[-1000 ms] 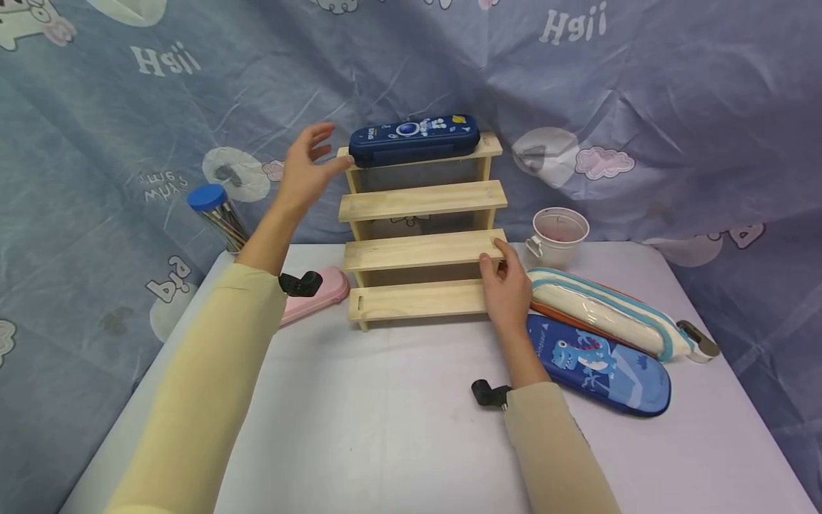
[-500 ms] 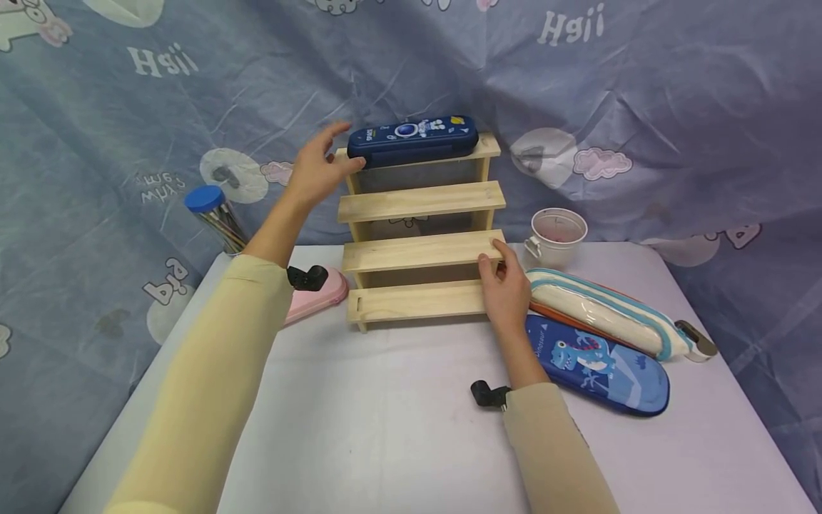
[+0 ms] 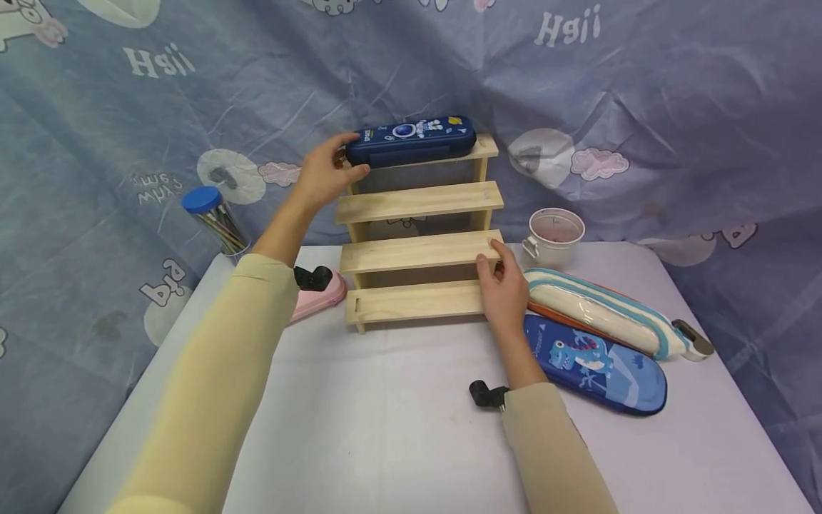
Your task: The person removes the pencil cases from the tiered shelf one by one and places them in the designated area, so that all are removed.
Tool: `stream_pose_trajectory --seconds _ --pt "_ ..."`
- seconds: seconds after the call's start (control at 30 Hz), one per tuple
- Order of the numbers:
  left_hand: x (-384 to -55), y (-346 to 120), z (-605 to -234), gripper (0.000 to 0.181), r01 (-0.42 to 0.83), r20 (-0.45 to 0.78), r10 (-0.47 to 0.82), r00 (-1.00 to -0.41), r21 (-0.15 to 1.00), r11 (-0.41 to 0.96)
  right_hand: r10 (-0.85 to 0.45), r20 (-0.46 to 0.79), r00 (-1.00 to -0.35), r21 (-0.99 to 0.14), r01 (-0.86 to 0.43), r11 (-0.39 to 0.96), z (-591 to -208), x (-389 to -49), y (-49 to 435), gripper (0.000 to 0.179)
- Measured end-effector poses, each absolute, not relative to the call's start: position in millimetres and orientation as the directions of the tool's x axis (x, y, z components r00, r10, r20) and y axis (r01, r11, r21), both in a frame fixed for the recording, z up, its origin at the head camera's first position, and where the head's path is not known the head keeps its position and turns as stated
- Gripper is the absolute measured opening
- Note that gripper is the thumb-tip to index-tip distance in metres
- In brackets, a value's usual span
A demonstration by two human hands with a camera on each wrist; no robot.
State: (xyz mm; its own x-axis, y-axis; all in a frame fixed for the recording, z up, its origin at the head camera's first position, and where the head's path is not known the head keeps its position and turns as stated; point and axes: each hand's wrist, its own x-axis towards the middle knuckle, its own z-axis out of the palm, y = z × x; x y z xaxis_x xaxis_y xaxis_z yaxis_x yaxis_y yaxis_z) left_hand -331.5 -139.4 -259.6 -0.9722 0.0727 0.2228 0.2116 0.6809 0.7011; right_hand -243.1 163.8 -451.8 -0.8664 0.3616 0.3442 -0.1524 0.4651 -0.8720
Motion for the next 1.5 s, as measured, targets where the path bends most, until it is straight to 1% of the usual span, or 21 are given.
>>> stream_pose_trajectory --seconds 0.17,0.4,0.53,0.7,0.87,1.03,1.27,1.33,1.5 --pt "-332.3 -137.5 -264.5 0.057 0.261 0.286 0.056 -0.957 0.757 0.599 0.369 0.358 -0.858 -0.87 -0.162 0.467 -451.7 -244.6 164.6 0.047" --pt "-331.4 -138.3 -273.7 0.05 0.336 0.402 0.026 -0.915 0.729 0.596 0.369 0.357 -0.858 -0.867 -0.157 0.472 -454.0 -245.4 164.4 0.047" --pt "-331.2 -138.1 -278.8 0.05 0.361 0.429 0.009 -0.903 0.747 0.558 0.373 0.363 -0.854 -0.867 -0.162 0.472 -454.7 -245.4 164.1 0.047" --pt "-329.8 -137.1 -283.5 0.048 0.4 0.46 -0.014 -0.888 0.787 0.47 0.372 0.366 -0.853 -0.865 -0.166 0.473 -453.7 -244.7 163.5 0.046" --pt "-328.0 -137.4 -288.4 0.047 0.443 0.505 -0.039 -0.862 0.79 0.424 0.37 0.365 -0.855 -0.864 -0.163 0.477 -453.4 -244.4 163.2 0.046" --pt "-326.5 -140.3 -289.7 0.045 0.455 0.524 -0.051 -0.85 0.78 0.429 0.371 0.365 -0.854 -0.863 -0.16 0.479 -453.2 -244.7 163.2 0.046" --pt "-324.3 -142.9 -288.5 0.044 0.438 0.51 -0.019 -0.86 0.756 0.487 0.371 0.364 -0.854 -0.862 -0.158 0.481 -453.0 -244.9 162.7 0.046" --pt "-323.1 -143.2 -290.1 0.043 0.447 0.515 -0.012 -0.857 0.756 0.478 0.371 0.365 -0.854 -0.861 -0.159 0.482 -453.2 -244.7 162.9 0.046" --pt "-321.1 -142.9 -296.1 0.043 0.477 0.534 -0.033 -0.845 0.781 0.403 0.373 0.362 -0.854 -0.861 -0.153 0.486 -453.2 -244.1 164.2 0.046"
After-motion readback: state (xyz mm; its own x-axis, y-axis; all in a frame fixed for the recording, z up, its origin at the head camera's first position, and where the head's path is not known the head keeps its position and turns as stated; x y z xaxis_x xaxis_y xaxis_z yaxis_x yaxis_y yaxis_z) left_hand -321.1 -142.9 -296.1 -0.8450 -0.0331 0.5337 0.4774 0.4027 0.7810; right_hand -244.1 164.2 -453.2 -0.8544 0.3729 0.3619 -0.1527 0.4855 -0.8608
